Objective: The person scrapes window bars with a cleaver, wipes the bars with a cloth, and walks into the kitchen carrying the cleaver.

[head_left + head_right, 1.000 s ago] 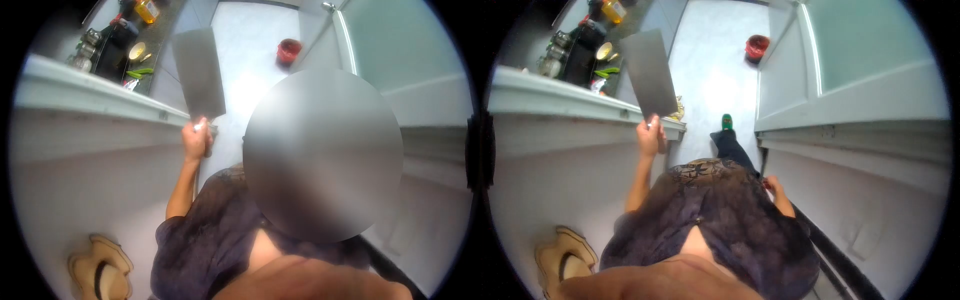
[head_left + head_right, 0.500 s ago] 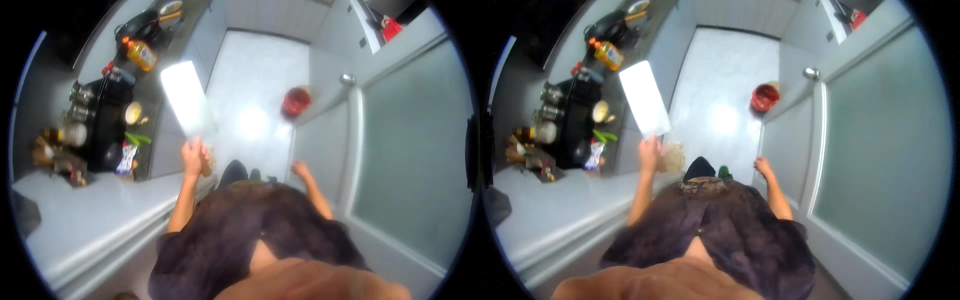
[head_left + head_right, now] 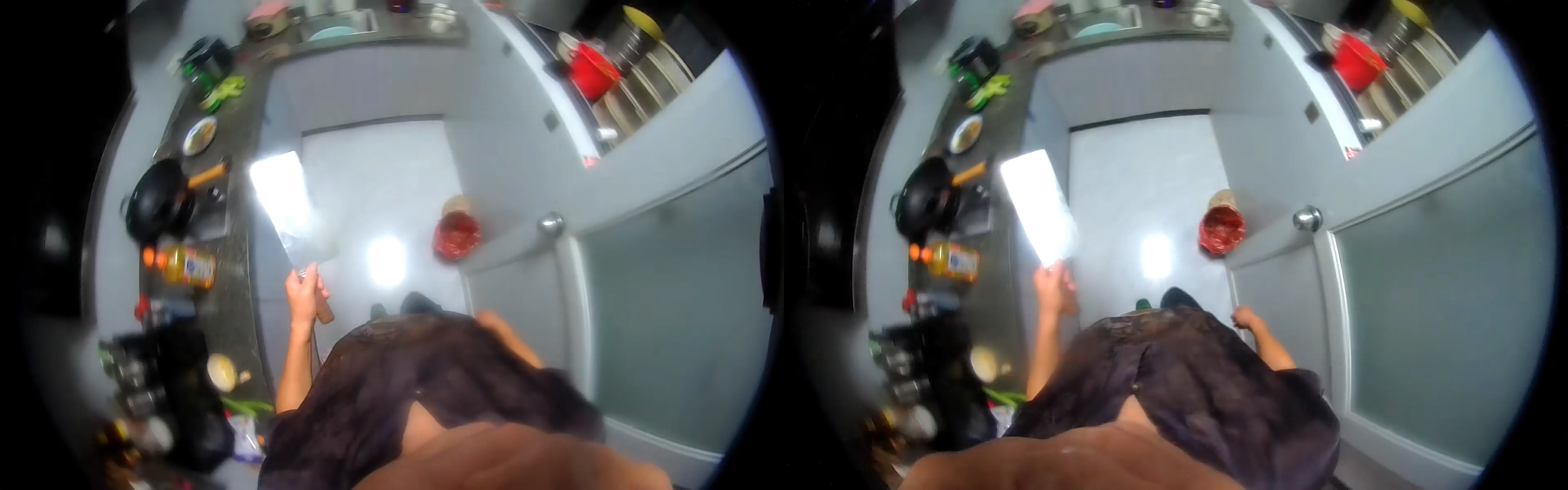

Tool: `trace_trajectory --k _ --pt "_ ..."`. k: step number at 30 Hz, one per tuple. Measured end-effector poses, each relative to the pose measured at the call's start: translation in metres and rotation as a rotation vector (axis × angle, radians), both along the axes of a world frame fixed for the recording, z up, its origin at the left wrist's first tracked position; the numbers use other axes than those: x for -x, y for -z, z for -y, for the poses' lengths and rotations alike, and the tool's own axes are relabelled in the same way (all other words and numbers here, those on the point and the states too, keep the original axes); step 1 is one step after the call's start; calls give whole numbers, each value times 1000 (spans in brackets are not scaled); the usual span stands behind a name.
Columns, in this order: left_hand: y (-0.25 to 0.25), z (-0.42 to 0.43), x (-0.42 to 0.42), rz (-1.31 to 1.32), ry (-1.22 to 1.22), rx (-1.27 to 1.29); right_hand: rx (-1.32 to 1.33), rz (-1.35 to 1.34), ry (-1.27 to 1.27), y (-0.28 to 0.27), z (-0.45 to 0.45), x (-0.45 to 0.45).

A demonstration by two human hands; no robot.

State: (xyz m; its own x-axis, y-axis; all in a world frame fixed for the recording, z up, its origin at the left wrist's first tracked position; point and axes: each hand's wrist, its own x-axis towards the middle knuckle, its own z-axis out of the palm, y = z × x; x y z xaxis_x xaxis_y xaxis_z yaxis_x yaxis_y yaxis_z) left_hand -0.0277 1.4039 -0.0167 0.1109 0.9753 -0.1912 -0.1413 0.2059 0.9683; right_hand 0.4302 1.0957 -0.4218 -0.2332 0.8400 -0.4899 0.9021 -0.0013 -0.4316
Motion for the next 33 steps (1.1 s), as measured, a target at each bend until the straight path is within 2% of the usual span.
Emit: trace_trajectory --k 1,4,6,7,9,10,12,13,15,17,18,19,21,23,25,27,29,31,33 --pt "1 -22 -8 -6 41 4 -2 -137 195 -39 -3 6" --pt "-3 -94 -41 -53 106 -4 21 -567 779 -81 -20 6" --pt "-14 -135 -65 -43 131 28 417 -522 1409 -64 -47 13" --pt "-19 -153 -75 -33 122 58 408 -530 1423 -60 -57 8" --pt "-24 -194 -100 -28 136 82 363 -84 392 -66 -84 -18" --pt "-24 -214 -114 -21 131 106 364 -87 390 -66 -105 -31" --pt "-26 -253 -139 -24 118 127 89 -163 212 -40 -148 -55" --pt "-31 -276 -155 -17 99 141 84 -170 185 -28 -184 -75" --pt "-39 -318 -178 -4 69 163 194 24 433 -9 -254 -109" --pt "-49 -354 -194 6 41 188 -86 92 174 12 -332 -150" --pt "-57 -370 -199 21 14 190 108 -142 491 -42 -386 -149" --pt "-62 -388 -206 37 -8 192 240 -350 848 -128 -452 -140" --pt "-61 -418 -213 58 -38 176 -334 -114 532 2 -523 -195" --pt "-55 -449 -219 83 -56 151 -234 -196 553 -122 -633 -170" --pt "-48 -474 -219 86 -51 124 -36 -625 697 -179 -721 -145" --pt "-36 -507 -230 79 -53 116 52 -911 681 -274 -787 -101" --pt "-26 -545 -239 88 -37 102 148 -1081 569 -322 -838 -70" --pt "-15 -591 -248 117 39 69 245 -1142 460 -374 -878 -44" --pt "-8 -634 -252 136 35 90 342 -1195 354 -400 -913 -20"
